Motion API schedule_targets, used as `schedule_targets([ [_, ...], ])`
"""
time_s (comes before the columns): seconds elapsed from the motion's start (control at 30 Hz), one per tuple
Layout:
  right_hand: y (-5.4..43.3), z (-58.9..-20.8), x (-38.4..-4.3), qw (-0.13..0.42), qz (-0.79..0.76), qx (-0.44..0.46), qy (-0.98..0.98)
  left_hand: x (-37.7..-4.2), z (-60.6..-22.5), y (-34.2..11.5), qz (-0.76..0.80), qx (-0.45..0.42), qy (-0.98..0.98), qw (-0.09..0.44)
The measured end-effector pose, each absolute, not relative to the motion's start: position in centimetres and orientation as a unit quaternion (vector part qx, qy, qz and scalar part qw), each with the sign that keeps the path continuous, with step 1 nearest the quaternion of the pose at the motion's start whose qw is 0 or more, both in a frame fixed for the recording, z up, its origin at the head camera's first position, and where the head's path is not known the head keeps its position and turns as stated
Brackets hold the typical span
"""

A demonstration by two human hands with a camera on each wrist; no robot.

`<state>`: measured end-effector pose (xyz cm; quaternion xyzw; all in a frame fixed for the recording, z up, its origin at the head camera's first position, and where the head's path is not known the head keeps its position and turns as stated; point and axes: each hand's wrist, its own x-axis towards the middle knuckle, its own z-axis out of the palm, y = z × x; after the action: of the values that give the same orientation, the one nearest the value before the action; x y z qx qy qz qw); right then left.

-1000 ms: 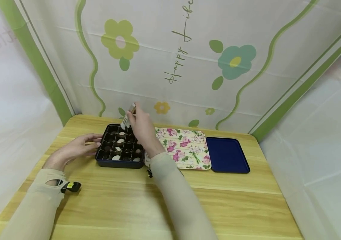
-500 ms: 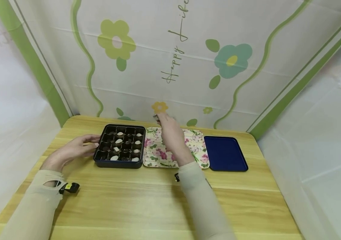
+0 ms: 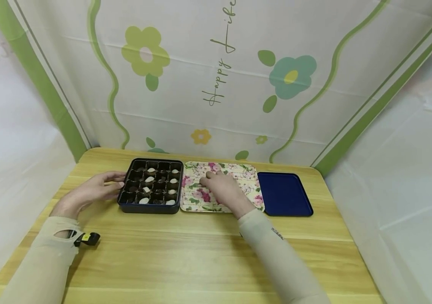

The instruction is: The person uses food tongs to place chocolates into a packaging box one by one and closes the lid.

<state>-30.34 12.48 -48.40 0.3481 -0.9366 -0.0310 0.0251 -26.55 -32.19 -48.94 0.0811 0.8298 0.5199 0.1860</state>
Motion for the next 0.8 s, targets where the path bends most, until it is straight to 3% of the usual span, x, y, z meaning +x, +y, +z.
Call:
schedule_targets([
  [0.2, 13.5, -48.8, -30.0, 0.007, -0.031, 0.364, -0.931, -26.6, -48.9, -32.1, 0.516, 0.081, 0.832, 0.188],
  [0.33, 15.8, -48.1, -30.2, -0.012, 0.011, 0.304, -0.953, -26.8, -48.8, -31.9, 0.511, 0.083, 0.835, 0.187],
  [0.57, 26.5, -47.1, -31.5, -0.041, 0.117, 0.090, -0.988, -26.7, -48.6, -31.5, 0.508, 0.085, 0.836, 0.187],
  [0.8, 38.4, -48.1, -31.5, -0.055, 0.116, -0.038, -0.991, -26.6, -48.5, -31.4, 0.503, 0.092, 0.840, 0.183],
])
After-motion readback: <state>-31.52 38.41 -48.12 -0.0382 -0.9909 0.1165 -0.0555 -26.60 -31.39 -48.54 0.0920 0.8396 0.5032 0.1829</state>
